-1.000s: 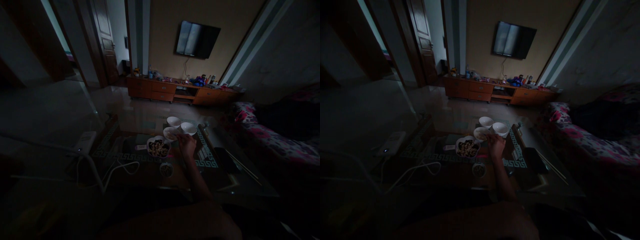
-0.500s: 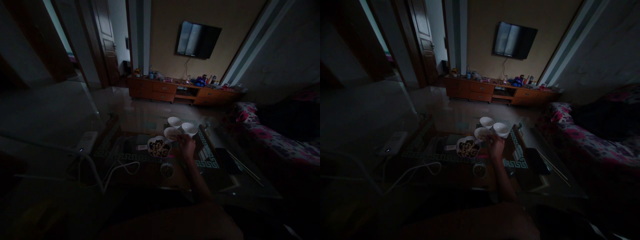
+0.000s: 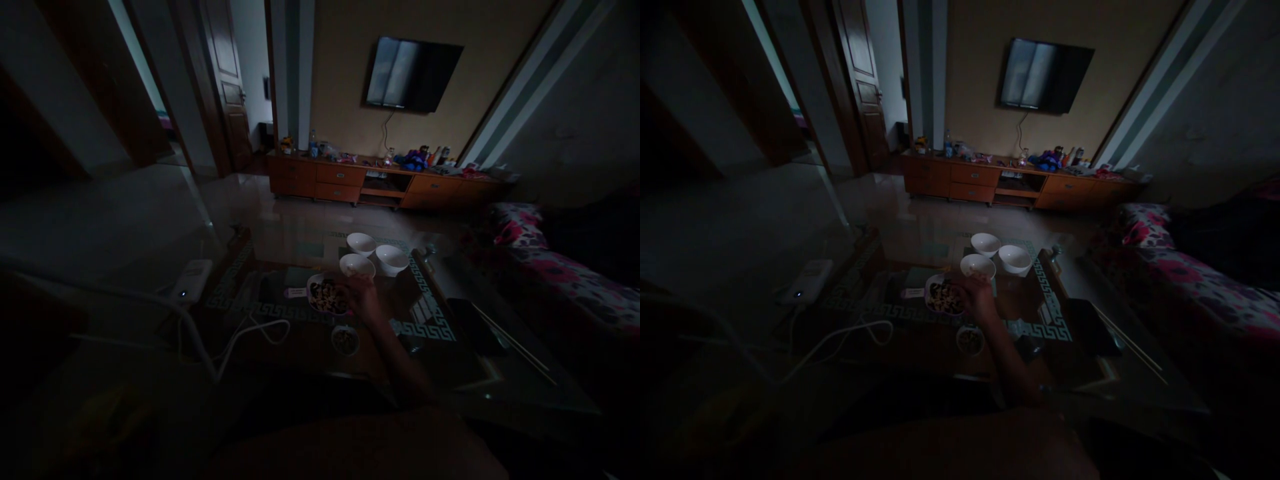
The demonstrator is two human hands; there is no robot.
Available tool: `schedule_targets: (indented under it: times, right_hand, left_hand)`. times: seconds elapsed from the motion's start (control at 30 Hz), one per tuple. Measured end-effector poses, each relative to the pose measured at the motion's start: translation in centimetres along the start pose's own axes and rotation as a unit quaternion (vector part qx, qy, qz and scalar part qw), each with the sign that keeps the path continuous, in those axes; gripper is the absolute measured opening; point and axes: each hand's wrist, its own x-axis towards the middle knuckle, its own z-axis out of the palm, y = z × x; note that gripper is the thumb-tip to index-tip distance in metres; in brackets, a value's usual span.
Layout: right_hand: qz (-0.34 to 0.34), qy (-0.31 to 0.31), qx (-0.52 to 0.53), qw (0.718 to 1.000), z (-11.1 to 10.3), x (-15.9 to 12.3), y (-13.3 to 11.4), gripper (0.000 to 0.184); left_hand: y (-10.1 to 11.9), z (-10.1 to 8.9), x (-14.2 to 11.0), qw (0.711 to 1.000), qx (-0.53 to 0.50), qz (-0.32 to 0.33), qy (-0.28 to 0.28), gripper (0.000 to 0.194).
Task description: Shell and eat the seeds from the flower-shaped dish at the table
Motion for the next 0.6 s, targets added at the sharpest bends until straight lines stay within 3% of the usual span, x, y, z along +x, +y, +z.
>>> schedule_targets:
  times: [0.2, 0.6]
  right_hand:
    - [-0.026, -0.077, -0.044, 0.996, -0.21, 0.51, -0.89, 0.017]
    - [-0.013, -0.093, -0.052, 0.994, 0.38, 0.67, -1.09, 0.018]
  left_hand:
    - [-0.01, 0.27, 0.13, 0.999, -0.031, 0.008, 0.003, 0.021]
    - [0.72, 0.24, -0.25, 0.999, 0.028, 0.023, 0.012, 0.029]
